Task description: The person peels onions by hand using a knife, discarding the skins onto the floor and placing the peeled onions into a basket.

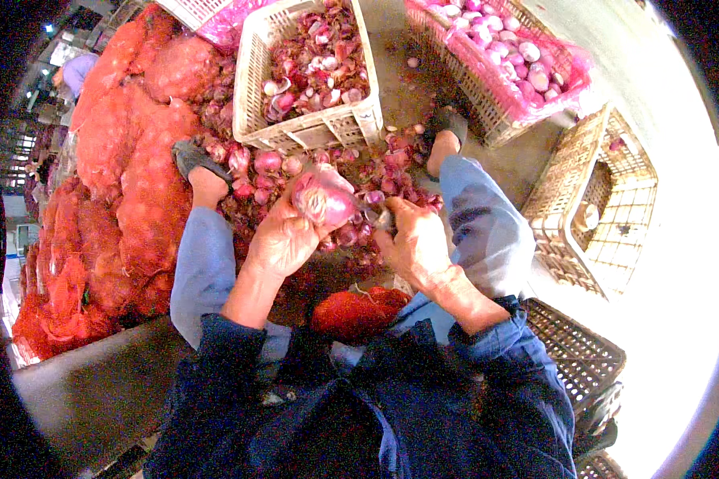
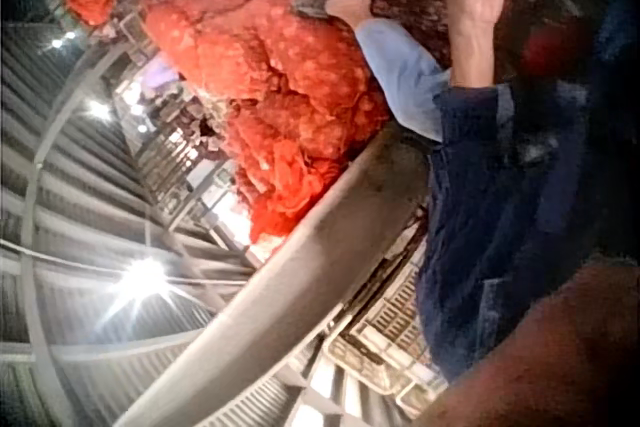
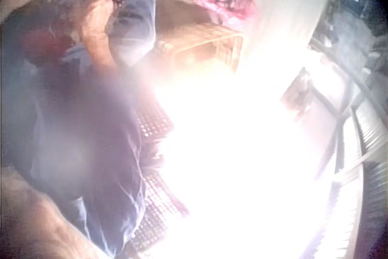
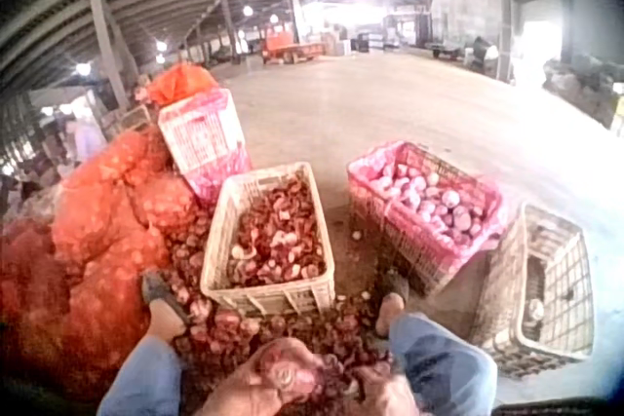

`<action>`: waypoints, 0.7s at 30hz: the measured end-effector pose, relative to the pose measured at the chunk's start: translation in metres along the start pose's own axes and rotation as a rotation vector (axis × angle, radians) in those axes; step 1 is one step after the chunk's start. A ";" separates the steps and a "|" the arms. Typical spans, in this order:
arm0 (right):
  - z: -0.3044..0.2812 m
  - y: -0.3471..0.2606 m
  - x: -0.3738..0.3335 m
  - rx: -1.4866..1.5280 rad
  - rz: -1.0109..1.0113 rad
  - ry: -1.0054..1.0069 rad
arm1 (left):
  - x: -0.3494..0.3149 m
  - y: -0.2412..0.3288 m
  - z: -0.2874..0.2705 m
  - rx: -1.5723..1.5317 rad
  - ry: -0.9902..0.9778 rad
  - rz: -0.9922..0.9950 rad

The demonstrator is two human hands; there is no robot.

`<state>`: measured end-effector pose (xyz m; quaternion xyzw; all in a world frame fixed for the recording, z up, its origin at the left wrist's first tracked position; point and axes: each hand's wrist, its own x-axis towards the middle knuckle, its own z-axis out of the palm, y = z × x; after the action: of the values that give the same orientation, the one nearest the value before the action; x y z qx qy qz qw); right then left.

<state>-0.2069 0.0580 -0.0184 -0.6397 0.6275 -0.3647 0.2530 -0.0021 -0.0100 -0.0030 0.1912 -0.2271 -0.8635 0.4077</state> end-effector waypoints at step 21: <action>-0.016 -0.029 0.024 -0.225 -0.539 -0.145 | -0.052 0.005 0.014 0.288 0.194 0.077</action>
<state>-0.2025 0.0384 0.0172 -0.8316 0.4520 -0.3001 0.1187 0.0245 0.0312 0.0188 0.3210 -0.3152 -0.7833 0.4290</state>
